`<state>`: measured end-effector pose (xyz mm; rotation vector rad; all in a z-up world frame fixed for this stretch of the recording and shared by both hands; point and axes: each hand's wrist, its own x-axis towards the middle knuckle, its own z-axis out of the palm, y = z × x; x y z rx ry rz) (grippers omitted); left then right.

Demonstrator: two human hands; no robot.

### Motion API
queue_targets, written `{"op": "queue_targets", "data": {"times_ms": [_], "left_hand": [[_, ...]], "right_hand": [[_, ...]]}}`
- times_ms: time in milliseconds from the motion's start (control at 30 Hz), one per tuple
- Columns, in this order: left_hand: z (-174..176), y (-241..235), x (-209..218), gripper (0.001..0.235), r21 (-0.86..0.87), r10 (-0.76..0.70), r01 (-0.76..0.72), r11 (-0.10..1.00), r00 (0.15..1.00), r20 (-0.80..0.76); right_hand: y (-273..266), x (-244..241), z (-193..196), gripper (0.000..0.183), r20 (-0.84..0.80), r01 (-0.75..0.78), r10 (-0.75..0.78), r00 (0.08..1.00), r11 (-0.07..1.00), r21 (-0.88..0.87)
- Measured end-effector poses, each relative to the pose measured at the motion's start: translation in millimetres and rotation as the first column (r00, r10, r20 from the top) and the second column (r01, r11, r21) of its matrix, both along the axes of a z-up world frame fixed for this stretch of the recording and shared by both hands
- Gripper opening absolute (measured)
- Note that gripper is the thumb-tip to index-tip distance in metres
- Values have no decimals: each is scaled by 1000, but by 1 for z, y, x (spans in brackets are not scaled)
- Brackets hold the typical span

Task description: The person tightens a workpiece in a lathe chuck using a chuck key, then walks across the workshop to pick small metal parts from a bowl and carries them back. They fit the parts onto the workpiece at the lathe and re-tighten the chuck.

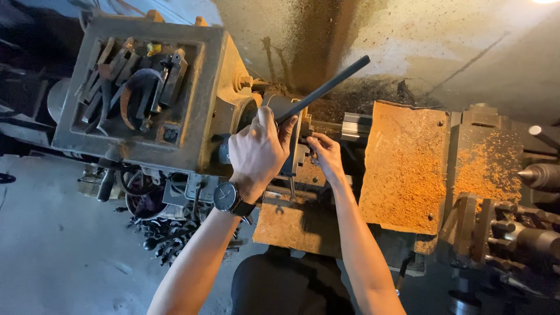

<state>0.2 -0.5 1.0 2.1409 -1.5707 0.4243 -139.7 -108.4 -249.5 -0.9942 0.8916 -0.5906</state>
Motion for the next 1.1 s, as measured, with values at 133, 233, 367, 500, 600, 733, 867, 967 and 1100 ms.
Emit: {"op": "queue_targets", "data": {"times_ms": [133, 233, 367, 500, 600, 733, 867, 967, 1100], "left_hand": [[-2, 0, 2, 43, -9, -31, 31, 999, 999, -16], [-1, 4, 9, 48, 7, -109, 109, 994, 994, -24], [-15, 6, 48, 44, -101, -341, 385, 917, 891, 300], [-24, -16, 98, 29, 8, -795, 795, 607, 607, 12], [-22, -46, 105, 19, 267, -890, 858, 439, 376, 259], [-21, -69, 101, 34, 419, -949, 852, 314, 279, 146], [-15, -70, 101, 27, 114, -946, 958, 262, 232, 225], [-15, -74, 99, 31, 196, -941, 934, 299, 254, 221], [-12, -71, 98, 32, 41, -937, 955, 294, 280, 208]], "right_hand": [[-6, -1, 8, 35, -26, 2, -2, 1000, 999, 35], [-8, -14, 33, 48, -132, -57, 58, 989, 998, 13], [-37, -59, 65, 74, -84, 132, -149, 985, 974, -183], [-2, -69, 209, 87, 71, -107, 119, 990, 982, -157], [52, -47, 242, 74, -4, -626, 657, 754, 715, -311], [114, -13, 233, 43, 135, -378, 354, 926, 878, 293], [137, -5, 224, 38, 180, -173, 115, 977, 920, 351], [146, 0, 216, 40, 330, -159, 60, 942, 947, 280], [135, 0, 220, 37, 261, -170, 100, 960, 951, 258]]}}
